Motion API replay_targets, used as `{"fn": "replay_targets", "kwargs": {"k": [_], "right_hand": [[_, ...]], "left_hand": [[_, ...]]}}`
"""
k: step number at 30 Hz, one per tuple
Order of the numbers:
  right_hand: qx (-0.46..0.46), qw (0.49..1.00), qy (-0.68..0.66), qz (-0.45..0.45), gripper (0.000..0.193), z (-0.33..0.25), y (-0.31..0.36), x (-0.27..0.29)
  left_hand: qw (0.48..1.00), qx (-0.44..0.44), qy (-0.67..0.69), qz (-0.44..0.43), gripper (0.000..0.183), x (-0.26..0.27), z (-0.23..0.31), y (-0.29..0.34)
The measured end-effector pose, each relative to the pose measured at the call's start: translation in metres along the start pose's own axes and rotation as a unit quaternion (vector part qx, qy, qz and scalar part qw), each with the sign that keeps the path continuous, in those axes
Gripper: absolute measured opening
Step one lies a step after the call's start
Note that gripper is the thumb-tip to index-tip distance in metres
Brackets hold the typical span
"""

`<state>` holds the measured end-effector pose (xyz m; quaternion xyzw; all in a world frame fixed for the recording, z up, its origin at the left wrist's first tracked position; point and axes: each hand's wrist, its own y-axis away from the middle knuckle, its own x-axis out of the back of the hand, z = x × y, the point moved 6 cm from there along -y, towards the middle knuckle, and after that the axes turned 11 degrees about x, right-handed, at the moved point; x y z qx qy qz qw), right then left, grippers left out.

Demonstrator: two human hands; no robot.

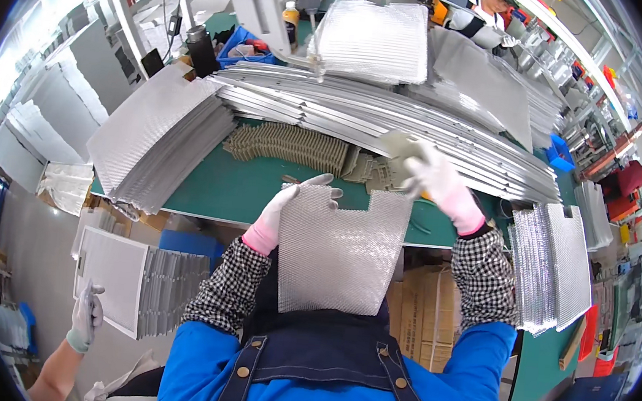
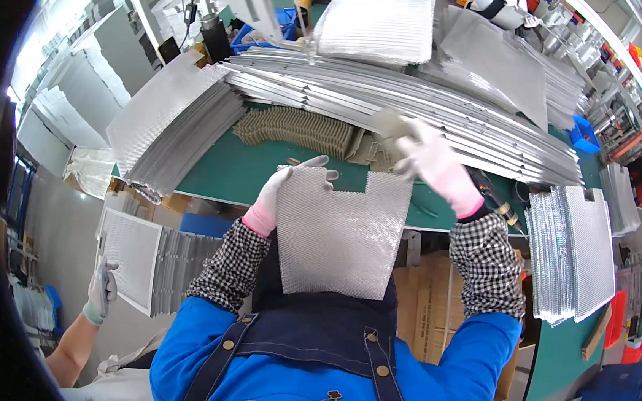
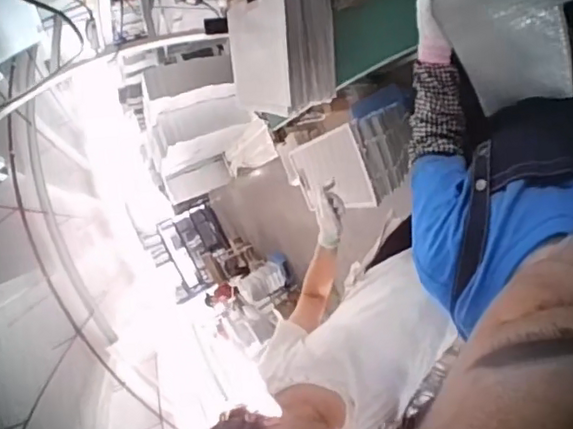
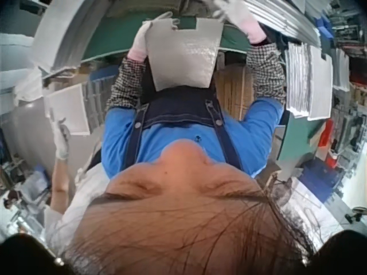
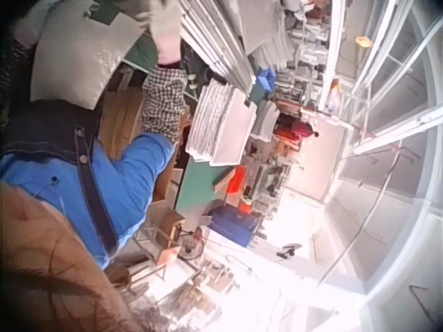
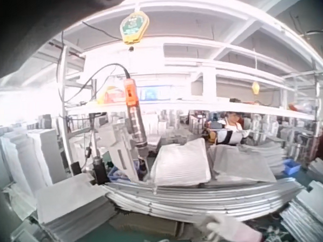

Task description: The person assembles metal mesh filters by inserting a plastic latch into a mesh screen, wrapping a metal frame strip around the edges, fastening the frame with a power tool, and placing the completed filter onto a stack.

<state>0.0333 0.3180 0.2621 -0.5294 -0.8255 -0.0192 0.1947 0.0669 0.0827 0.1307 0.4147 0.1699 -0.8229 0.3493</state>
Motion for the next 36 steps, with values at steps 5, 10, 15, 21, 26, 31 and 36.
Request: {"fn": "replay_targets", "kwargs": {"k": [5, 10, 15, 21, 26, 31, 36], "right_hand": [[-0.158, 0.967, 0.089, -0.181, 0.033, 0.019, -0.017, -0.051], [-0.174, 0.954, 0.06, -0.239, 0.031, 0.01, -0.016, -0.05], [-0.157, 0.918, 0.12, -0.344, 0.034, -0.018, -0.01, -0.057], [-0.116, 0.899, 0.265, -0.328, 0.025, -0.009, -0.013, -0.063], [-0.089, 0.915, 0.258, -0.297, 0.02, -0.022, -0.009, -0.069], [-0.11, 0.948, 0.168, -0.248, 0.02, -0.018, 0.001, -0.061], [-0.095, 0.936, 0.209, -0.266, 0.015, -0.022, -0.002, -0.061]], "left_hand": [[1.0, 0.004, -0.006, 0.007, 0.095, -0.009, -0.002, 0.0], [0.999, 0.008, 0.023, -0.034, 0.098, 0.004, -0.005, 0.003], [0.995, 0.015, 0.061, -0.075, 0.095, 0.002, -0.004, 0.003], [0.803, -0.173, -0.504, 0.268, 0.065, -0.014, 0.067, 0.02], [0.514, -0.032, -0.826, 0.229, 0.039, -0.087, 0.062, 0.008], [0.569, 0.009, -0.782, 0.255, 0.028, -0.079, 0.059, 0.01], [0.556, 0.029, -0.79, 0.256, 0.028, -0.078, 0.06, 0.003]]}}
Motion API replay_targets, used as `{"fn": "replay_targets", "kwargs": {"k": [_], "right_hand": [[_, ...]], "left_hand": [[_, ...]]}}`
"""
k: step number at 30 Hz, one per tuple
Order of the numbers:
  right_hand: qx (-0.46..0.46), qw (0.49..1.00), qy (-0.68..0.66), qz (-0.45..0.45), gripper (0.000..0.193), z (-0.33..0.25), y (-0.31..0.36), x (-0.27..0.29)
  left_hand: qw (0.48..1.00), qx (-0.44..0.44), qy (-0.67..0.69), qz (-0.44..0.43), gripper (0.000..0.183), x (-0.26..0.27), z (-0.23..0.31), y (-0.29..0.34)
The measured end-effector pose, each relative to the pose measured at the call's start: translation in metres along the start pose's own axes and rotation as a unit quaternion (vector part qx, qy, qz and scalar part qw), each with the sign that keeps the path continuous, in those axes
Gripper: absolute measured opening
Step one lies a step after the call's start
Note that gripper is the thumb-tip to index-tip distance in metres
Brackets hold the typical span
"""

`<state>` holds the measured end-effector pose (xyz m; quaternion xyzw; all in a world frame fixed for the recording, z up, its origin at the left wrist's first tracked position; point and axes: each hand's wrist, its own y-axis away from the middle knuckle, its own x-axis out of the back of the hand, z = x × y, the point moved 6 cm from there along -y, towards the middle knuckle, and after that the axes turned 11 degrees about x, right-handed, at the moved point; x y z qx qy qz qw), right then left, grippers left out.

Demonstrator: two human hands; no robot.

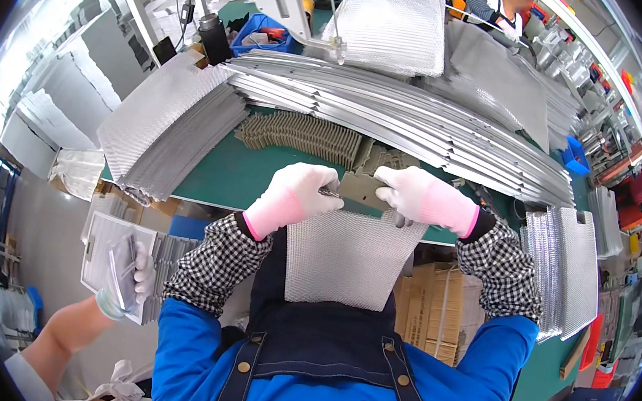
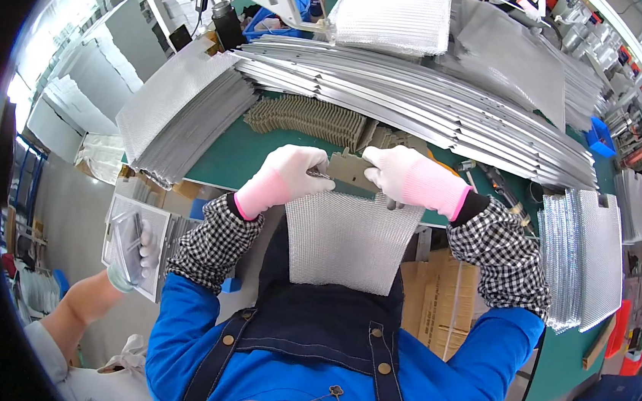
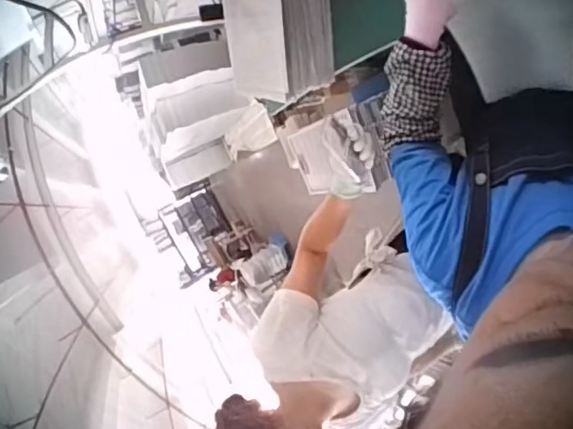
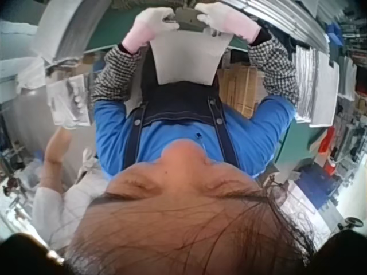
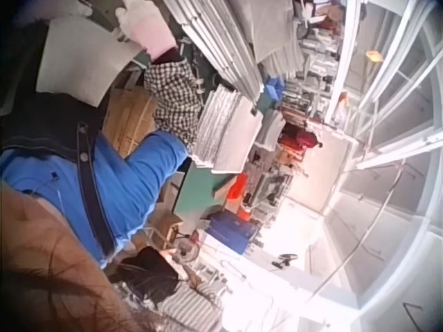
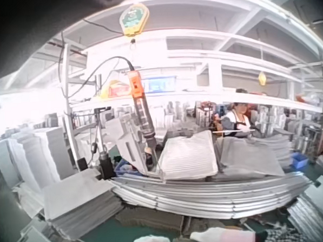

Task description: The person assembles metal mesh filters by inserting a plastic latch into a mesh screen, wrapping a metal frame strip around the edges, fastening the frame with a power tool, and placing the completed filter onto a stack.

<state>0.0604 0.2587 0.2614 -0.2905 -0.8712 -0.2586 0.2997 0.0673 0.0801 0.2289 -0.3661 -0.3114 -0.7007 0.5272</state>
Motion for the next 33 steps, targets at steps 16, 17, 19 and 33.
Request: {"fn": "replay_targets", "kwargs": {"k": [16, 17, 19, 33], "right_hand": [[0.041, 0.99, 0.133, 0.017, 0.044, 0.035, -0.008, -0.001], [0.048, 0.992, 0.112, 0.021, 0.043, 0.039, -0.005, -0.002], [0.055, 0.994, 0.092, 0.024, 0.042, 0.05, -0.004, -0.003], [0.083, 0.988, 0.127, -0.001, 0.029, 0.02, 0.006, -0.006]], "left_hand": [[0.968, -0.022, 0.246, -0.039, 0.022, 0.009, -0.02, 0.003], [0.968, -0.021, 0.248, -0.039, 0.022, 0.004, -0.022, 0.001], [0.972, -0.108, 0.208, -0.006, 0.019, 0.002, -0.015, -0.004], [0.944, -0.104, -0.184, -0.253, 0.039, -0.028, 0.051, -0.033]]}}
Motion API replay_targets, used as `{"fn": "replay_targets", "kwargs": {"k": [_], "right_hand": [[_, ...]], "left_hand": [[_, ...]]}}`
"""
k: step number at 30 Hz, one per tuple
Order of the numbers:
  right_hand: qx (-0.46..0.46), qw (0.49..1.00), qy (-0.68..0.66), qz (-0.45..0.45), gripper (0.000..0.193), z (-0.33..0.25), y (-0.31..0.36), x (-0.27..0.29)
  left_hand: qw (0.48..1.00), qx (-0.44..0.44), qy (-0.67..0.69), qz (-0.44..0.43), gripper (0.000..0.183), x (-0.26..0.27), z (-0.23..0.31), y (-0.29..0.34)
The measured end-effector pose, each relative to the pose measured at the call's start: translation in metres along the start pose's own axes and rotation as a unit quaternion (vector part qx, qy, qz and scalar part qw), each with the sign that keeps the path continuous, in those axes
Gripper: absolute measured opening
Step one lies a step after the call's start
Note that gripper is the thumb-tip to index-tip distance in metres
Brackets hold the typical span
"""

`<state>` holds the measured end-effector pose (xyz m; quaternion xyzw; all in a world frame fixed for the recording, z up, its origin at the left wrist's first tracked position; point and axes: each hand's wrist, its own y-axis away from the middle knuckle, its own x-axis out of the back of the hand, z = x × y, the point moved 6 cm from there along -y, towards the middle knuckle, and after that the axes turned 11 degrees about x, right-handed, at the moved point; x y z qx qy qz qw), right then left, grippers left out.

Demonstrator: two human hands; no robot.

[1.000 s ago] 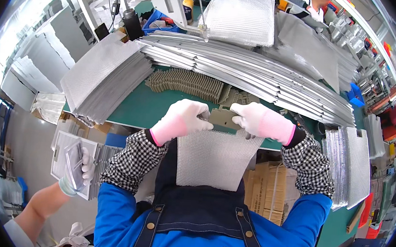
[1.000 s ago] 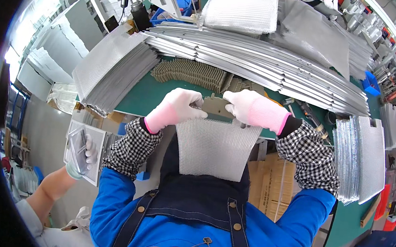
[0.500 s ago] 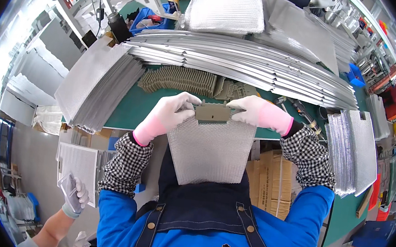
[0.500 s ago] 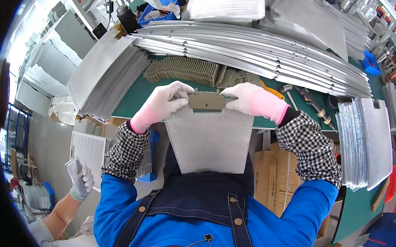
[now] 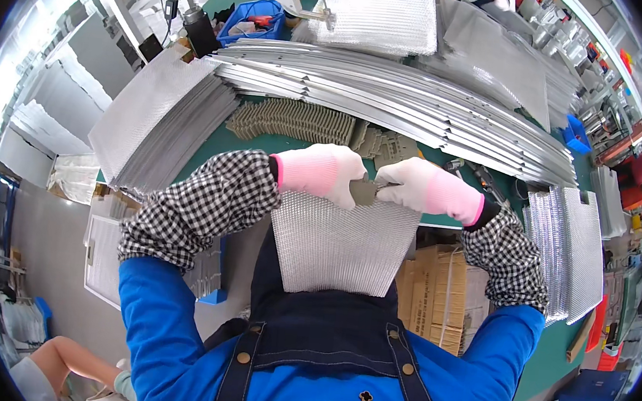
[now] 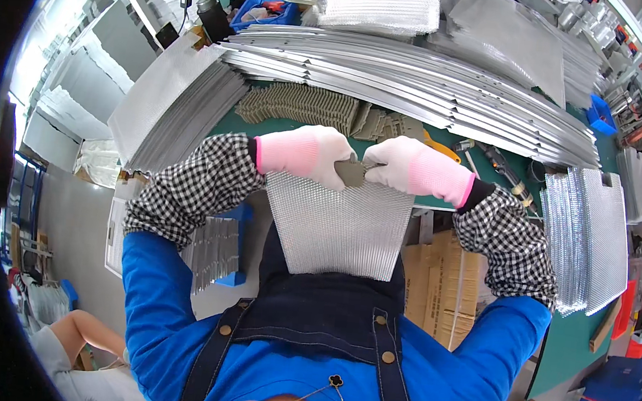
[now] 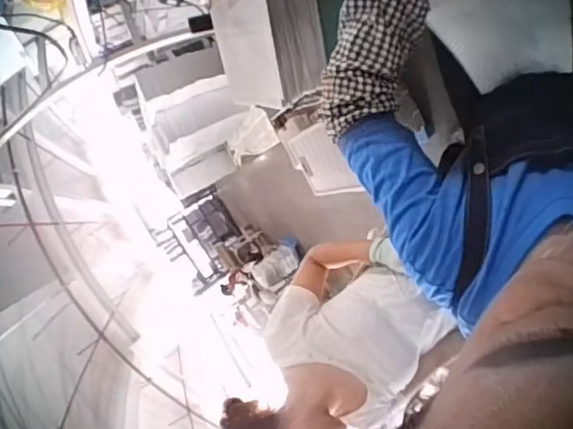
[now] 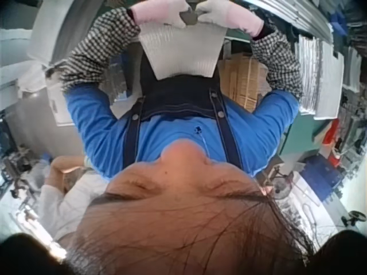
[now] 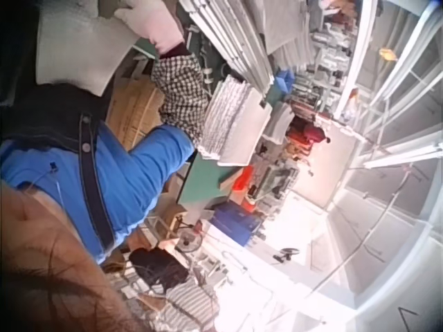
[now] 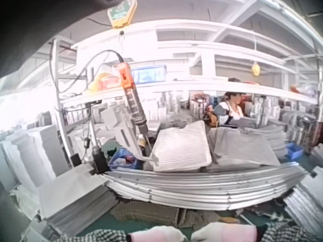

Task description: The person assembles metal mesh filters by inserting a plastic latch into a mesh screen, wrapping a metal frame strip around the edges, fastening the frame with a power tool, and placing the completed filter onto a stack.

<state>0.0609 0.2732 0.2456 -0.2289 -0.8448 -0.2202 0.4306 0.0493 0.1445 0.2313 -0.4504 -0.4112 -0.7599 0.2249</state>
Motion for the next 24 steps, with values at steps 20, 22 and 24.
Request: {"fn": "replay_targets", "kwargs": {"k": [20, 22, 24], "right_hand": [[0.085, 0.994, 0.074, -0.011, 0.051, 0.052, -0.045, 0.002], [0.02, 0.954, 0.227, 0.197, 0.041, 0.137, -0.025, 0.048], [-0.348, 0.874, 0.322, 0.107, 0.035, 0.229, 0.015, 0.093]], "left_hand": [[0.975, 0.036, 0.218, 0.022, 0.04, -0.012, -0.093, 0.003], [0.845, 0.026, 0.525, 0.099, 0.051, -0.023, -0.12, -0.001], [0.727, -0.018, 0.679, 0.1, 0.065, -0.059, -0.133, -0.004]]}}
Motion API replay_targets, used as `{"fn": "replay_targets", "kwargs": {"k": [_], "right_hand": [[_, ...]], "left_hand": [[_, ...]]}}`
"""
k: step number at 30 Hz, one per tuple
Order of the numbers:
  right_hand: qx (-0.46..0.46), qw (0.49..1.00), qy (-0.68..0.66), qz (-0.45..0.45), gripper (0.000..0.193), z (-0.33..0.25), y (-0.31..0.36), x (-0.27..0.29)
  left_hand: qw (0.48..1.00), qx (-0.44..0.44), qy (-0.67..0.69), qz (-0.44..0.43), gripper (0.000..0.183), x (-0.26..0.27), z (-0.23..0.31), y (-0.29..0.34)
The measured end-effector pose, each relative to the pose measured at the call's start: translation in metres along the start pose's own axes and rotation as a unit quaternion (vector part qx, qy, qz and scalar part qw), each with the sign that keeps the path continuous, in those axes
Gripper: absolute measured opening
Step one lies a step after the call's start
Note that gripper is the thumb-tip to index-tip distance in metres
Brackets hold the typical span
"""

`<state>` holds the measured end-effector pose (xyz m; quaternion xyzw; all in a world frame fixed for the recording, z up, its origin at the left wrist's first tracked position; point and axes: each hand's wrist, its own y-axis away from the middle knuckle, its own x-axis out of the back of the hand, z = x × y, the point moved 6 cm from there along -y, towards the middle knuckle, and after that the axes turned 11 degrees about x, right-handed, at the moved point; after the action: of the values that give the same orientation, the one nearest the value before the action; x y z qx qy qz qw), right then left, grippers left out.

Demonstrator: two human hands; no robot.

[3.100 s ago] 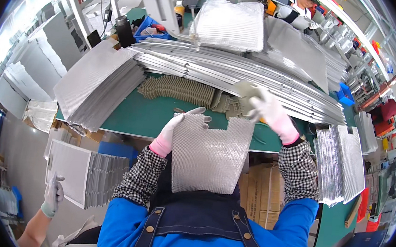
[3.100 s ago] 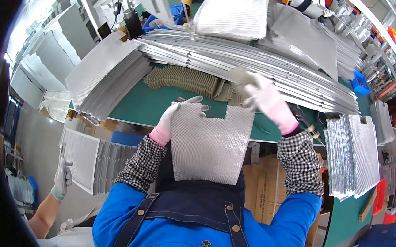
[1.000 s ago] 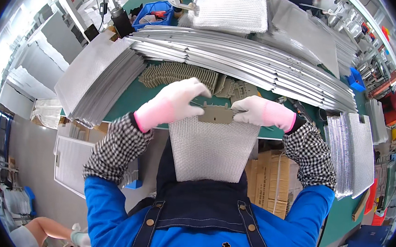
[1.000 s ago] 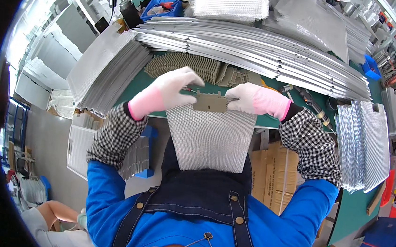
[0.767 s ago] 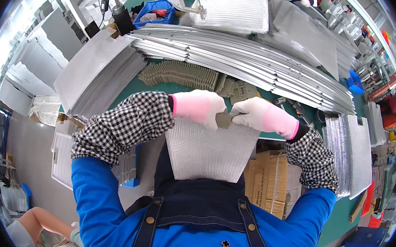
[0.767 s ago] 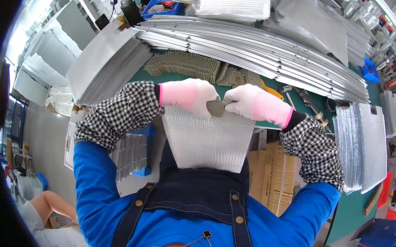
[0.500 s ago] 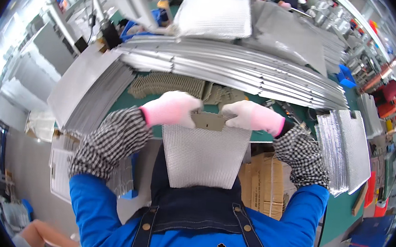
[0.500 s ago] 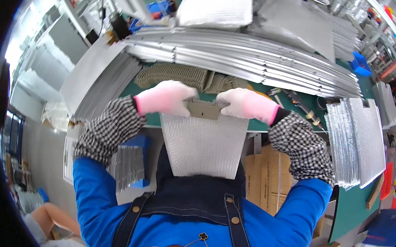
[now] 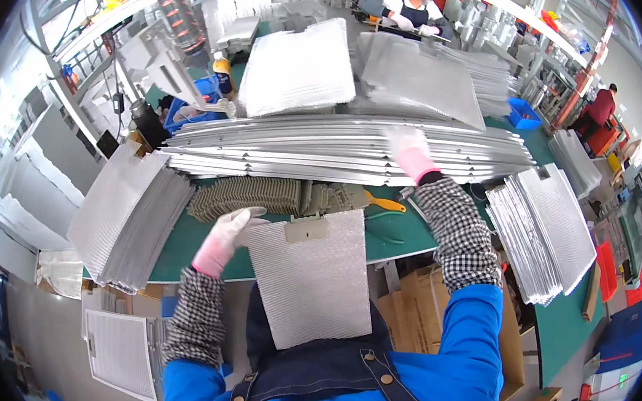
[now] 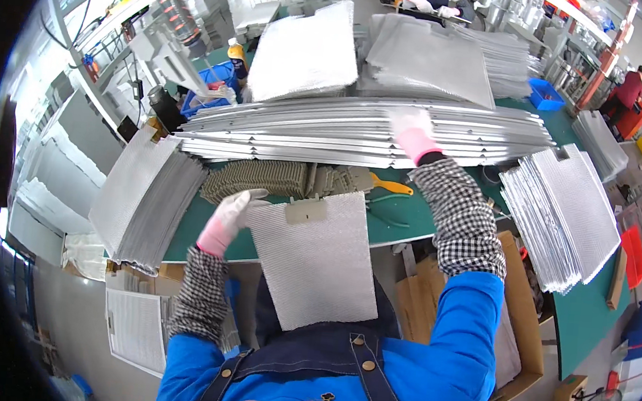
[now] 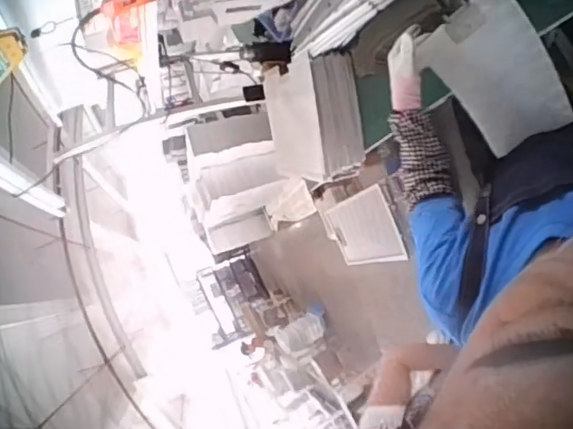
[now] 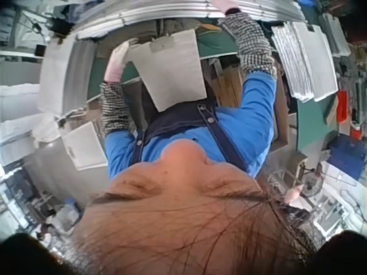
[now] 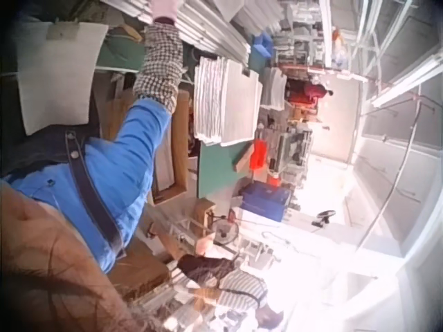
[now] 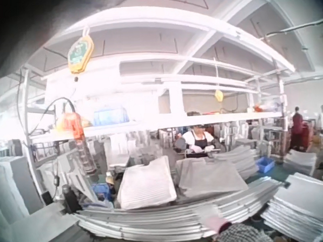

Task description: The person assembles metal mesh filters by inserting a plastic latch into a mesh screen, wrapping a metal frame strip around the edges, fastening the frame with a power tool, and placing the completed filter onto a stack.

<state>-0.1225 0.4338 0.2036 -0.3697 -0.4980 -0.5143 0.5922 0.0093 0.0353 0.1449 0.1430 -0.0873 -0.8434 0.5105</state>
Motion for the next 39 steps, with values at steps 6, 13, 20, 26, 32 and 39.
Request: {"fn": "replay_targets", "kwargs": {"k": [6, 13, 20, 26, 32, 39], "right_hand": [[0.05, 0.996, 0.047, 0.06, 0.028, 0.047, 0.014, -0.022], [0.141, 0.945, -0.167, 0.244, 0.028, 0.084, 0.042, 0.002], [0.131, 0.928, -0.256, 0.237, 0.024, 0.078, 0.085, 0.021], [0.399, 0.846, -0.199, 0.291, 0.015, -0.084, 0.134, 0.083], [0.477, 0.795, -0.32, 0.195, 0.015, -0.212, 0.148, 0.115], [0.462, 0.819, -0.339, 0.01, 0.025, -0.215, 0.143, 0.107]], "left_hand": [[0.983, -0.073, 0.128, 0.109, 0.047, 0.008, -0.058, -0.009], [0.988, -0.07, 0.055, 0.125, 0.038, 0.002, -0.053, -0.007], [0.98, -0.098, 0.11, 0.137, 0.035, -0.026, -0.026, 0.031], [0.973, -0.142, 0.067, 0.171, 0.032, -0.06, -0.006, 0.069], [0.953, -0.181, 0.063, 0.234, 0.029, -0.077, -0.002, 0.087], [0.945, -0.138, 0.107, 0.275, 0.028, -0.059, -0.025, 0.094]]}}
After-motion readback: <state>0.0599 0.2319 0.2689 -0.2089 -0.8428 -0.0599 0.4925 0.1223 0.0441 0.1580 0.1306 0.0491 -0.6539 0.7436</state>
